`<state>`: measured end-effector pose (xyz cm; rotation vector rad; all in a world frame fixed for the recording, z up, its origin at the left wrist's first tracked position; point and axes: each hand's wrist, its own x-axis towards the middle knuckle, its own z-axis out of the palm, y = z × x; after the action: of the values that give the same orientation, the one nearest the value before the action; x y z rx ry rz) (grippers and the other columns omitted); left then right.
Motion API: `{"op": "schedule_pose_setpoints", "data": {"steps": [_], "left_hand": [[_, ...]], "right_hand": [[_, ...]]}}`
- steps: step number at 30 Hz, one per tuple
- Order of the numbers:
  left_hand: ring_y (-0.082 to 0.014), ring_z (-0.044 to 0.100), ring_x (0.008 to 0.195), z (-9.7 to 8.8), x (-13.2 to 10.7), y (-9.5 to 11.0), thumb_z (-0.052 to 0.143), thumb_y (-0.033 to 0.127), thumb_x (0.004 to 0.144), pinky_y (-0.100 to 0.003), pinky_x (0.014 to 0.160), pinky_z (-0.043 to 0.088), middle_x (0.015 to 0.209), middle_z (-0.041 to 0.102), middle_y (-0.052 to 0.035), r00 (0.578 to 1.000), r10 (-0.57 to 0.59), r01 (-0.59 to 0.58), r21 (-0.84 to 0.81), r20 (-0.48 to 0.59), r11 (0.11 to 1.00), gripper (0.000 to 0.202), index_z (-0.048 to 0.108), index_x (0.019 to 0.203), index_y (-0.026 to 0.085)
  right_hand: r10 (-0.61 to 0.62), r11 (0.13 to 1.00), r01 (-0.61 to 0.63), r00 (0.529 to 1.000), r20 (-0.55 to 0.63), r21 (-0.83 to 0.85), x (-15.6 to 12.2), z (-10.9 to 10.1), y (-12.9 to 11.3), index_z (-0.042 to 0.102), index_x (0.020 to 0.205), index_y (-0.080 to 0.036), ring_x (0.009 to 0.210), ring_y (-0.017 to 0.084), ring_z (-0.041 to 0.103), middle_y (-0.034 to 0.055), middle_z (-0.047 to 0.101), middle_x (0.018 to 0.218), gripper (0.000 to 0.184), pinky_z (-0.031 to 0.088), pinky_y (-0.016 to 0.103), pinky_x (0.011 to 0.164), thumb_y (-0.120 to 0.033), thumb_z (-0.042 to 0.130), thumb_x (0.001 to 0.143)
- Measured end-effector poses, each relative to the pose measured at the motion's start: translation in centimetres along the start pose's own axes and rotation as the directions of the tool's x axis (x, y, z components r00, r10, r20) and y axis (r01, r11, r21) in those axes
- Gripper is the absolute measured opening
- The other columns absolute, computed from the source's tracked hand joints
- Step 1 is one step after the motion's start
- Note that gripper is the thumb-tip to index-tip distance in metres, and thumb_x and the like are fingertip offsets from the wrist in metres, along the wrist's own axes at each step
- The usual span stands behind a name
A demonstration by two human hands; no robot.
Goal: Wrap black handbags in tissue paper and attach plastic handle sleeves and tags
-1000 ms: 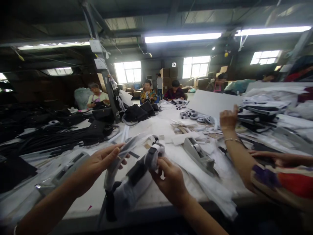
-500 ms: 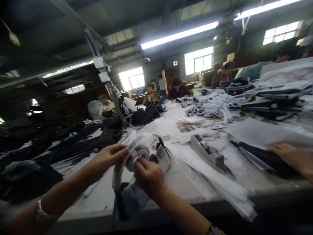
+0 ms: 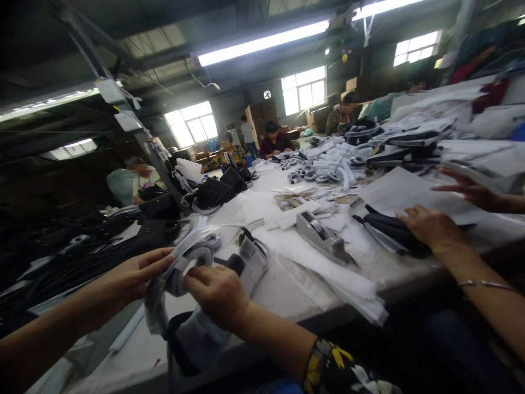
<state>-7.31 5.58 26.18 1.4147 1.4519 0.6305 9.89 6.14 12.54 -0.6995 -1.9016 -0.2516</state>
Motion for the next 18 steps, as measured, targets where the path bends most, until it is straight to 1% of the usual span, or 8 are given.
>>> {"op": "schedule_pose_setpoints", "data": {"steps": [3,5,8,11,13,15,17,18], "left_hand": [[-0.029,0.065,0.095,-0.7,0.5,-0.3,0.07,0.066,0.074,-0.032,0.072,0.051,0.093,0.072,-0.008,0.995,-0.049,0.039,0.115,0.088,0.993,0.056,0.072,0.106,0.021],[-0.0342,0.064,0.102,-0.6,0.6,-0.3,0.069,0.068,0.074,-0.04,0.085,0.052,0.097,0.073,-0.0096,0.995,-0.018,0.006,0.116,0.102,0.993,0.056,0.074,0.103,0.02],[-0.0391,0.061,0.11,0.2,0.3,-0.5,0.072,0.067,0.071,-0.047,0.097,0.048,0.103,0.074,-0.0098,0.997,0.056,-0.059,0.054,0.051,0.997,0.057,0.075,0.102,0.02],[-0.0375,0.063,0.108,1.2,0.4,-1.3,0.073,0.068,0.069,-0.043,0.09,0.053,0.099,0.075,-0.0068,0.994,0.077,-0.08,-0.035,-0.073,0.996,0.058,0.073,0.103,0.021],[-0.0333,0.065,0.107,1.4,0.8,-2.0,0.074,0.068,0.068,-0.035,0.081,0.057,0.099,0.075,-0.004,0.987,0.054,-0.073,-0.122,-0.153,0.99,0.06,0.071,0.109,0.024],[-0.0301,0.067,0.104,1.4,1.6,-2.4,0.078,0.068,0.064,-0.031,0.074,0.058,0.1,0.075,-0.0028,0.978,0.018,-0.061,-0.205,-0.206,0.977,0.068,0.068,0.115,0.025],[-0.0284,0.068,0.101,1.4,2.5,-2.3,0.082,0.066,0.059,-0.03,0.074,0.059,0.101,0.075,-0.0024,0.967,-0.009,-0.065,-0.282,-0.253,0.957,0.075,0.065,0.119,0.024],[-0.0278,0.069,0.101,1.5,2.8,-2.1,0.084,0.064,0.058,-0.03,0.077,0.059,0.101,0.076,-0.002,0.96,-0.017,-0.077,-0.319,-0.281,0.945,0.077,0.064,0.121,0.025]], "right_hand": [[-0.014,1.0,0.014,1.0,0.006,-0.021,0.1,0.2,0.1,0.064,0.105,-0.02,0.084,0.014,0.068,0.0024,0.074,0.107,0.018,0.045,0.03,0.067,-0.02,0.046,0.101],[-0.027,0.999,0.026,1.0,-0.002,-0.037,0.2,0.3,0.2,0.064,0.108,-0.02,0.086,0.014,0.068,0.0018,0.073,0.114,0.018,0.047,0.029,0.068,-0.021,0.047,0.101],[-0.041,0.999,0.041,0.999,0.0,-0.034,0.0,0.0,0.6,0.063,0.116,-0.02,0.089,0.015,0.07,0.0023,0.072,0.118,0.021,0.052,0.028,0.07,-0.024,0.049,0.101],[-0.036,0.995,0.031,0.998,0.045,0.096,-0.8,-1.7,1.7,0.064,0.12,-0.019,0.097,0.012,0.07,0.0037,0.071,0.122,0.026,0.056,0.022,0.08,-0.031,0.049,0.102],[0.013,0.979,-0.028,0.997,0.073,0.2,-1.7,-3.5,3.6,0.064,0.12,-0.019,0.104,0.01,0.069,0.0042,0.071,0.122,0.027,0.055,0.019,0.088,-0.032,0.049,0.102],[0.115,0.965,-0.132,0.989,0.089,0.226,-2.4,-5.6,6.5,0.066,0.118,-0.019,0.106,0.01,0.068,0.0052,0.072,0.118,0.024,0.054,0.02,0.093,-0.029,0.052,0.101],[0.285,0.947,-0.302,0.947,0.149,0.108,-2.7,-7.5,10.7,0.069,0.114,-0.019,0.104,0.012,0.069,0.0052,0.073,0.115,0.021,0.053,0.021,0.094,-0.026,0.056,0.098],[0.391,0.918,-0.397,0.901,0.188,-0.006,-2.7,-8.3,13.2,0.071,0.112,-0.02,0.102,0.012,0.069,0.0047,0.074,0.113,0.02,0.053,0.022,0.093,-0.025,0.058,0.097]]}}
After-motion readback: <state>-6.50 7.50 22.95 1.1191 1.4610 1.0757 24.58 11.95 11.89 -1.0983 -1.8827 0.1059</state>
